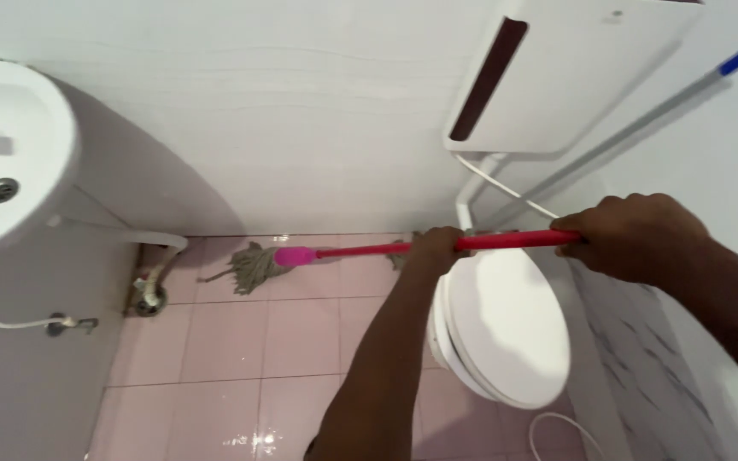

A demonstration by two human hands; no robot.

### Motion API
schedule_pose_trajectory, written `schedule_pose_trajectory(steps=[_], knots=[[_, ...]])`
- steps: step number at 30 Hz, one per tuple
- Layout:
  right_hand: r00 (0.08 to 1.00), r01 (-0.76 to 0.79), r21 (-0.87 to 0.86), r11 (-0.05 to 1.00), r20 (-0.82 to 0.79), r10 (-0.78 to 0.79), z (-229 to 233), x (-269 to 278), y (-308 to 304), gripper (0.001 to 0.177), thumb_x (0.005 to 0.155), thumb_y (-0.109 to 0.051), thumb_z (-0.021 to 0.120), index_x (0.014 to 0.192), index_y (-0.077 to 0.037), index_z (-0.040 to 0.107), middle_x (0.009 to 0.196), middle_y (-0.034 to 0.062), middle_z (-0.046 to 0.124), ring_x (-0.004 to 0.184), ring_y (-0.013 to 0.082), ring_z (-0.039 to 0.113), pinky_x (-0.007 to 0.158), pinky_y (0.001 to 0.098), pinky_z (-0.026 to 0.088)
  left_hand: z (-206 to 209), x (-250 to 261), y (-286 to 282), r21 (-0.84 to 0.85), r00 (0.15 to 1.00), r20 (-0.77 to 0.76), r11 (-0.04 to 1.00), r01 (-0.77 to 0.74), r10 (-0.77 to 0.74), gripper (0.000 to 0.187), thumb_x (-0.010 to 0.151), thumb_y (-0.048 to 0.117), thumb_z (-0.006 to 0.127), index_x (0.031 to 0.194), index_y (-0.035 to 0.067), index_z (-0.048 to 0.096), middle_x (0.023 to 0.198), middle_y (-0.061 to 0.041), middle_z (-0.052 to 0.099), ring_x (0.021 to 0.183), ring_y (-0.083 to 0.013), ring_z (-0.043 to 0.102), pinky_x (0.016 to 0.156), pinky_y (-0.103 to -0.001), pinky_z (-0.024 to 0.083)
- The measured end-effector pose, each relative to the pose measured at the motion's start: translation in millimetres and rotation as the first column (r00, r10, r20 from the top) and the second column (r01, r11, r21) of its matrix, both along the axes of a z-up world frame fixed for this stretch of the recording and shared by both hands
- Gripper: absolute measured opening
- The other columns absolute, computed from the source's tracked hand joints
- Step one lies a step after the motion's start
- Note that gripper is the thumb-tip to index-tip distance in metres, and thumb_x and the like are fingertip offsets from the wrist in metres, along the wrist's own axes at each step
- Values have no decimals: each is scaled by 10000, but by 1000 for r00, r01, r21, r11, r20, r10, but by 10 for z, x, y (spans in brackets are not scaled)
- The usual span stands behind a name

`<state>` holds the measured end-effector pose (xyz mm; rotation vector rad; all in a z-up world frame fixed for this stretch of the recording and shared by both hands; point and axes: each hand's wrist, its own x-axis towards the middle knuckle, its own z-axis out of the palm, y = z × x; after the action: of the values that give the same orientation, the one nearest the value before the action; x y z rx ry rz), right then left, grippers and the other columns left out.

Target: The person mops the tiled floor of a bathroom, moving the mop around the sink and toilet while occasionally dipping it into a bucket.

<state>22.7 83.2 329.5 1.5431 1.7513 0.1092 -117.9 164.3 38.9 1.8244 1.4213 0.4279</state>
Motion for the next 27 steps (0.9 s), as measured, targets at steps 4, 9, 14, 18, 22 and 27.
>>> schedule_pose_trajectory(steps=[4,9,14,18,22,27], knots=[[987,93,-30,995,132,-89,76,344,-289,454,1017,-572,487,1451,-447,538,1042,-47,757,909,124,769,795,313,633,-115,594,-143,-10,991,23,992,129,-129,363,903,481,706,985,128,732,872,-78,749,841,-262,729,795,-457,568],[976,120,-48,992,186,-109,80,516,-644,451,1033,-571,457,1451,-426,547,1017,-63,772,845,109,774,745,301,634,-169,933,-478,58,985,35,985,164,-167,373,876,490,736,998,138,747,903,-75,747,864,-270,727,775,-468,567],[970,207,-73,976,148,-195,-262,544,-890,437,1038,-550,461,1439,-413,567,967,-70,798,775,104,780,707,292,637,-431,877,-759,42,981,15,981,192,-193,377,847,495,759,985,144,756,910,-69,744,879,-268,717,783,-462,573],[965,236,-64,970,133,-226,-266,38,-838,429,1031,-546,483,1435,-430,568,1014,-91,779,803,106,776,724,300,636,-739,570,-689,88,978,5,974,207,-208,407,884,528,741,984,134,754,902,-83,751,875,-282,723,793,-464,573],[966,184,-46,982,193,-172,-189,-560,-656,418,1028,-543,513,1435,-475,574,1035,-87,790,877,128,777,789,316,635,-308,-91,-676,-37,995,81,997,70,-66,357,906,493,700,1012,160,768,903,-77,767,871,-268,744,783,-446,592],[981,100,-20,995,169,-96,-262,-1104,-344,440,1017,-557,518,1438,-444,574,1021,-102,792,854,112,794,779,295,647,-606,-675,-403,-6,996,87,999,-32,33,282,884,397,748,1043,168,791,955,-93,762,916,-275,731,821,-438,583]])
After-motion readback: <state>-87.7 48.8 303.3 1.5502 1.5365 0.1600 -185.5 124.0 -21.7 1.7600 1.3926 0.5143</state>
